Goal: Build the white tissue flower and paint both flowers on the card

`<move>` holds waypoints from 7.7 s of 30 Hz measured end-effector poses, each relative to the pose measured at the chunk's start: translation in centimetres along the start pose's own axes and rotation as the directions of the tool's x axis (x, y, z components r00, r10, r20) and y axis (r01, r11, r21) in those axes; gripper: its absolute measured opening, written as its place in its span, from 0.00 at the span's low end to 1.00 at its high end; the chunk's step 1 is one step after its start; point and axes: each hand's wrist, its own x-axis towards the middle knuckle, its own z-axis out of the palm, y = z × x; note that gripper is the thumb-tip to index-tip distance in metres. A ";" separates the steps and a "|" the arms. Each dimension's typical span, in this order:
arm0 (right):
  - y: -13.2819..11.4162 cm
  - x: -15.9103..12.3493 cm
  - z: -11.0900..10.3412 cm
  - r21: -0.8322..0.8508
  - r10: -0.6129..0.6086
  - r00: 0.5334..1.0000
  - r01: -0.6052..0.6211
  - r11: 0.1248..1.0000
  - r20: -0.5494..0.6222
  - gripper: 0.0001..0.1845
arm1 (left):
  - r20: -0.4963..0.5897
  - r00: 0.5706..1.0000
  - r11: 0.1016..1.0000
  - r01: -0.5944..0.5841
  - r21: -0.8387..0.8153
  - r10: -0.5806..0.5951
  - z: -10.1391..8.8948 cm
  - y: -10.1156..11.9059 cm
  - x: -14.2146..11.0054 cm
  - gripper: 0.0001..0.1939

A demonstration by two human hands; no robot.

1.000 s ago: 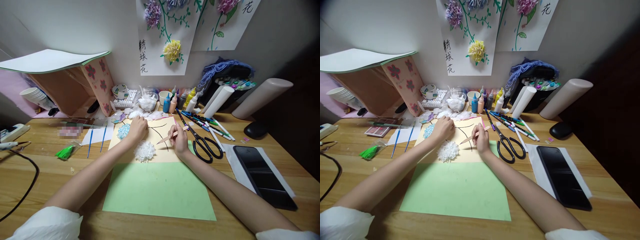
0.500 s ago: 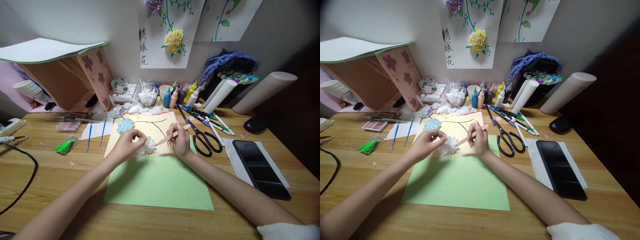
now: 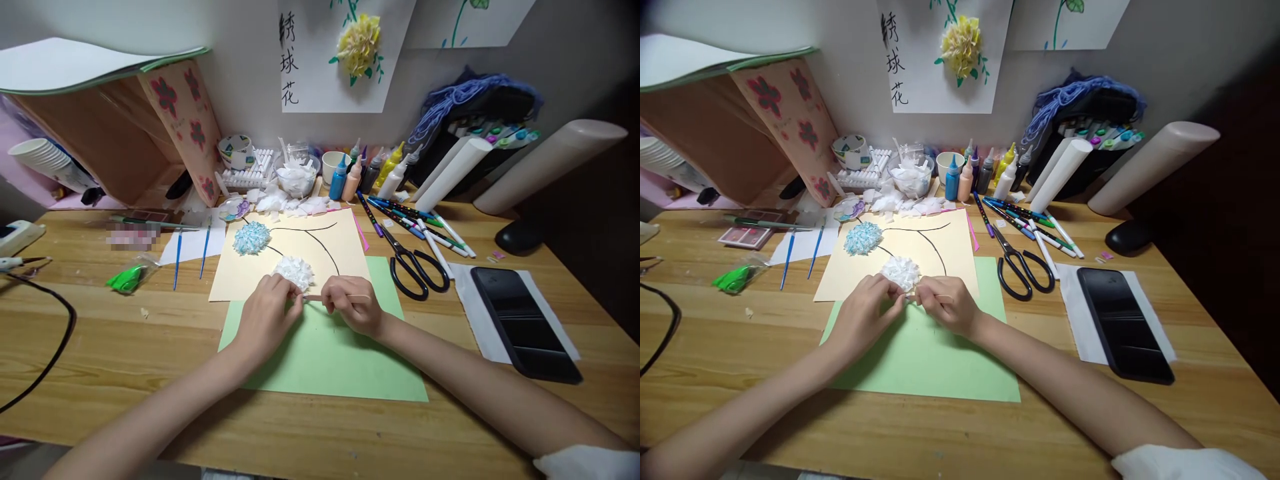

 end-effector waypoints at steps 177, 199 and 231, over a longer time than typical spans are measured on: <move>2.5 1.9 -1.2 0.281 0.488 0.872 -0.481 0.831 0.049 0.17 | 0.120 0.989 0.939 0.118 -0.324 -0.083 -1.6 -6.7 2.0 0.08; 2.7 1.4 0.4 0.172 0.374 0.923 -0.356 0.918 -0.085 0.20 | 0.092 0.990 0.959 0.124 -0.256 -0.104 -1.5 -6.2 2.0 0.09; 1.2 5.8 0.7 0.036 0.353 0.934 -0.355 0.934 0.058 0.27 | -0.019 0.996 0.970 0.082 -0.229 -0.089 -1.2 -5.9 1.9 0.10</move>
